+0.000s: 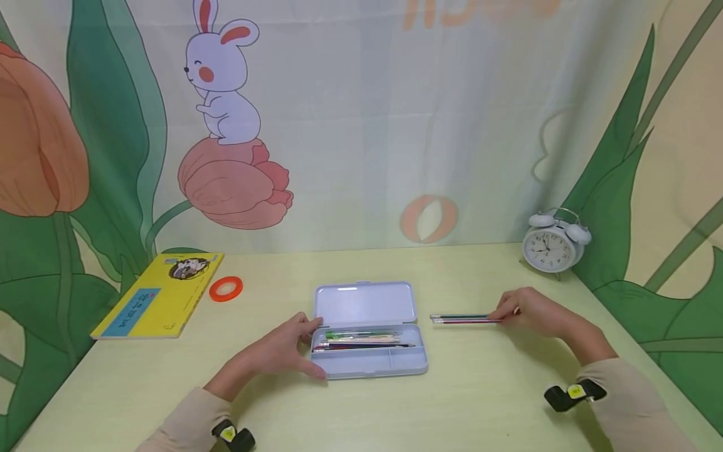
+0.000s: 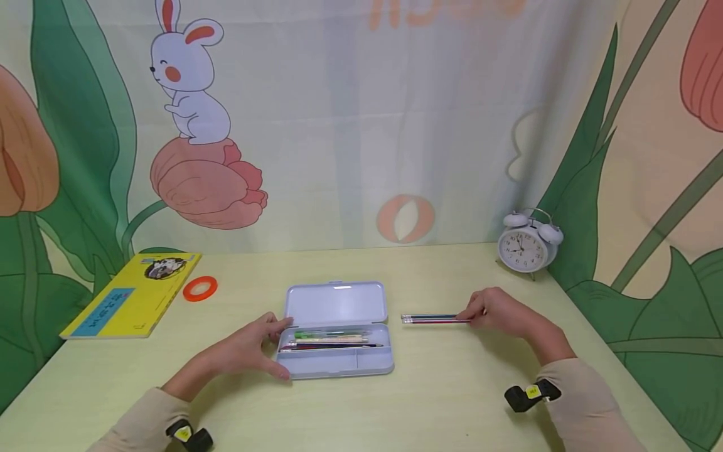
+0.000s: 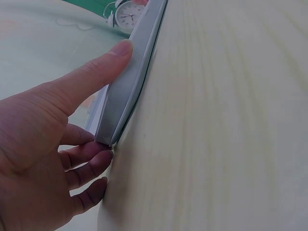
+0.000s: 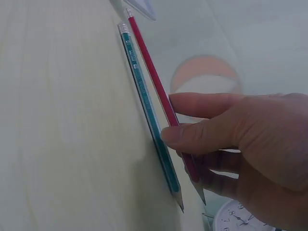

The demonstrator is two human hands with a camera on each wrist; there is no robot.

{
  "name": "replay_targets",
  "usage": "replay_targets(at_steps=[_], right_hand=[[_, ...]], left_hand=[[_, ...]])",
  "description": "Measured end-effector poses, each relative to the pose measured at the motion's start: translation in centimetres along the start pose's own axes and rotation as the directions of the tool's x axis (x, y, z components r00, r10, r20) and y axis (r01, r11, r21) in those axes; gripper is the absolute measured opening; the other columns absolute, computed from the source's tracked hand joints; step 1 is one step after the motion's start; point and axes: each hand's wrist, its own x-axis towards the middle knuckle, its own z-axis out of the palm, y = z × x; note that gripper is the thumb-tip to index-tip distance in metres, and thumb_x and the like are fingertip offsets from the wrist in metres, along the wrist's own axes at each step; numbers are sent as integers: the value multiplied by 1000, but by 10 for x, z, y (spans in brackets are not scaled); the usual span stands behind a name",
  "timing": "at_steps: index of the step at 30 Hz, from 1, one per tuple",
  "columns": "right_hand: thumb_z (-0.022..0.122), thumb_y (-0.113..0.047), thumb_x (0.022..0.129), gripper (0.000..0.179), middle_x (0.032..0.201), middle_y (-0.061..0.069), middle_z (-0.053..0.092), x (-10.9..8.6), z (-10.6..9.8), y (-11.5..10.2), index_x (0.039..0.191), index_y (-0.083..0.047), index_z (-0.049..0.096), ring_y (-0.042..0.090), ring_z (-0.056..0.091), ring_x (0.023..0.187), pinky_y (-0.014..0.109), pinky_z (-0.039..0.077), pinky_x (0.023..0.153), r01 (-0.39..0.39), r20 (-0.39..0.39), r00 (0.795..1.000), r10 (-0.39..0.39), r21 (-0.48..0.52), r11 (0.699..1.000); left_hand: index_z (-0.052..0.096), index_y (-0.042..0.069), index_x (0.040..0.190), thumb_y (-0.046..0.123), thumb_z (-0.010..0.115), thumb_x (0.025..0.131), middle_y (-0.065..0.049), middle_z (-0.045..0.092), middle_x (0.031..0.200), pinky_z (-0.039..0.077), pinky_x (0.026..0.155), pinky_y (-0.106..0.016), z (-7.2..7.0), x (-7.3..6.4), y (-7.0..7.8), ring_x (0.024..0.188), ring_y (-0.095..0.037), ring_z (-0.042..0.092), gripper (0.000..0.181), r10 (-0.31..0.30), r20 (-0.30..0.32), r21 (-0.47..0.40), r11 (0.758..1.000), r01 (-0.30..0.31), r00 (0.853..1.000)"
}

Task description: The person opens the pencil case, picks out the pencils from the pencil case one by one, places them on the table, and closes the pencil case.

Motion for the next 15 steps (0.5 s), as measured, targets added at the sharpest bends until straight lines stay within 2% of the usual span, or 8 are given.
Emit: replay_targets(at_steps=[3, 9, 15], right_hand=[[76, 10, 79, 22, 84, 2, 68, 1, 4, 2, 98, 0, 80, 9, 57, 74, 26, 48, 65, 8, 14, 1000, -8, -6, 1000], [78, 6, 79, 17, 83, -1, 68, 5, 8, 3, 96, 0, 80, 5, 57, 73, 25, 50, 65, -71, 35, 997, 73, -42, 997], [79, 4, 79, 13, 78, -4, 65, 6, 8, 3, 91, -2, 81, 2, 54, 69, 25, 49, 61, -99, 21, 995, 102, -96, 990]], left_hand=[[38, -7, 149, 38, 94, 67, -5, 46, 104, 40, 78, -28, 0, 0, 0, 102, -21, 48, 108, 2, 0, 3, 1000, -2, 1000], [38, -6, 149, 38, 94, 67, -5, 46, 104, 39, 78, -28, 1, 1, -2, 102, -21, 48, 109, -1, 1, 6, 1000, 1, 1000], [38, -6, 149, 39, 94, 67, -3, 45, 103, 39, 78, -28, 1, 2, -2, 104, -20, 49, 109, -6, 4, 8, 1000, 6, 1000]])
